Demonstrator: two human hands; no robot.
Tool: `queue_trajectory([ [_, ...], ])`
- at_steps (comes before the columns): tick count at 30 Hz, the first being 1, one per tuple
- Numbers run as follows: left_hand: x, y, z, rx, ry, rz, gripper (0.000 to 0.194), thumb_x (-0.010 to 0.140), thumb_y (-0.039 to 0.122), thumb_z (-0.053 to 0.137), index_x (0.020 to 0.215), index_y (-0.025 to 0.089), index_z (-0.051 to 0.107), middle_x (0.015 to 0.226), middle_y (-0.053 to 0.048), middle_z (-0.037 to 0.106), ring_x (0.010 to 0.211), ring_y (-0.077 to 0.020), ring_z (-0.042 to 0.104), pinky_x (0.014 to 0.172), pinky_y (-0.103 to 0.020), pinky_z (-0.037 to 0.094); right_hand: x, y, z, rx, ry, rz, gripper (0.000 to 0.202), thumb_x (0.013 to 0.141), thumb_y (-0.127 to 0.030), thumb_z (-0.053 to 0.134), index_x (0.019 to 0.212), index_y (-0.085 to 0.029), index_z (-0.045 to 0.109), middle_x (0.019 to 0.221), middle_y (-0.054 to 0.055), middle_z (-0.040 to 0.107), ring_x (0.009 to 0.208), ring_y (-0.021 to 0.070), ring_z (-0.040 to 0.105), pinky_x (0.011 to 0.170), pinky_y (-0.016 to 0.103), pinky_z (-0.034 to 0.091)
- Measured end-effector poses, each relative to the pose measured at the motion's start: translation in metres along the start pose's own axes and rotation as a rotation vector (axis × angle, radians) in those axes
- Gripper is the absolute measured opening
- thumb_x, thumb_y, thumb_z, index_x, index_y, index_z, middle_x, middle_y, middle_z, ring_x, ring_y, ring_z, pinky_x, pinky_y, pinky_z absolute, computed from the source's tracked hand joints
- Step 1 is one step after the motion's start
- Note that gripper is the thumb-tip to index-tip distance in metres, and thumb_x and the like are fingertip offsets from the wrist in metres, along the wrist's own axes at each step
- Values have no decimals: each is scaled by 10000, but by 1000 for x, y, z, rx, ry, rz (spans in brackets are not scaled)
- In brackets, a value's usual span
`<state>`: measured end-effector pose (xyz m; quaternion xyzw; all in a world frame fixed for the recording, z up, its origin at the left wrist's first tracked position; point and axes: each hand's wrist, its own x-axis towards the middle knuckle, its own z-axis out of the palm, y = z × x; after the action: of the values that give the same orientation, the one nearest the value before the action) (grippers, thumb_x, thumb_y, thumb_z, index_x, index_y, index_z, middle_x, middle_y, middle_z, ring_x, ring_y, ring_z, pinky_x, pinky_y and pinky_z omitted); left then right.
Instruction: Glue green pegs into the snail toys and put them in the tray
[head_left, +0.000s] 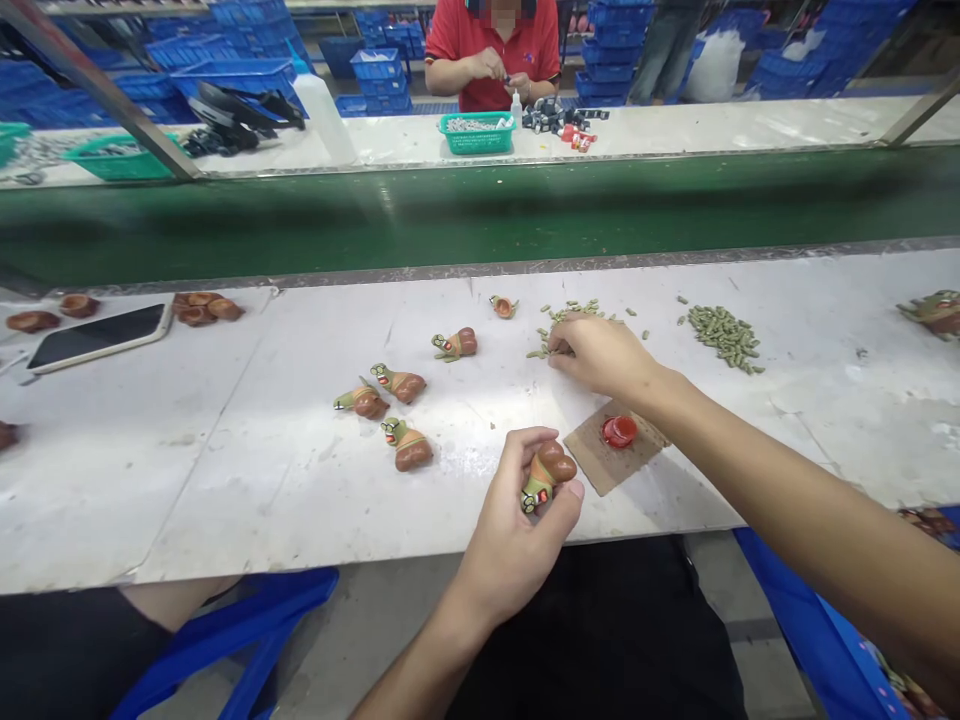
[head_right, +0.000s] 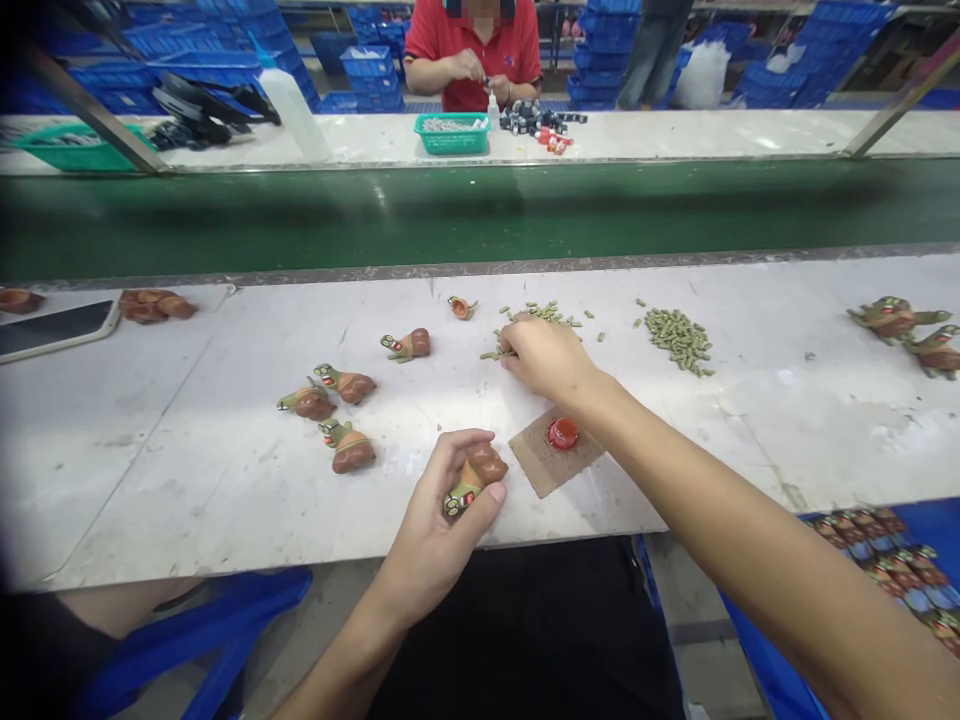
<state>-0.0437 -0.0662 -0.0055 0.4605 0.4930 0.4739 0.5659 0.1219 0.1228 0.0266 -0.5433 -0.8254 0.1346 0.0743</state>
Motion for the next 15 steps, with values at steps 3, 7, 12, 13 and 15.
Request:
queue_trajectory([
  [3,3,1,-4,-2,-17,-19,317,1134,476,727,1346,242,704,1135,-55,742,966,-211,699,900,-348,570,-3,5,-1,50,21,4,112,1040,-137,778,977,-212,833,1160,83,823,1034,283,749,762,371,441],
  [7,11,7,-6,-59,-22,-25,341,1154,534,683,1238,208,738,960,-27,692,777,-166,605,751,-318,530,-11,12,-9,120,66,8,151,1061,-137,765,1015,-221,882,1222,89,839,1067,287,766,835,397,512],
  [12,19,14,-4,-129,-47,-30,420,1132,614,707,1241,212,758,780,16,631,691,-165,619,610,-273,506,-49,6,-31,503,183,8,113,1060,-317,847,997,-233,889,1031,70,860,821,230,754,743,380,586],
  [13,20,16,-3,-160,-72,-43,444,1133,637,701,1281,221,743,746,23,633,666,-167,623,573,-258,496,-62,2,-34,655,173,26,170,1036,-395,893,985,-234,884,910,53,840,712,214,725,659,363,579],
  [15,21,19,-1,-227,-140,-77,441,1134,634,714,1332,240,704,751,17,702,616,-156,632,526,-232,479,-91,-7,-39,920,114,62,315,980,-540,960,989,-235,883,721,19,768,562,199,672,522,341,555],
])
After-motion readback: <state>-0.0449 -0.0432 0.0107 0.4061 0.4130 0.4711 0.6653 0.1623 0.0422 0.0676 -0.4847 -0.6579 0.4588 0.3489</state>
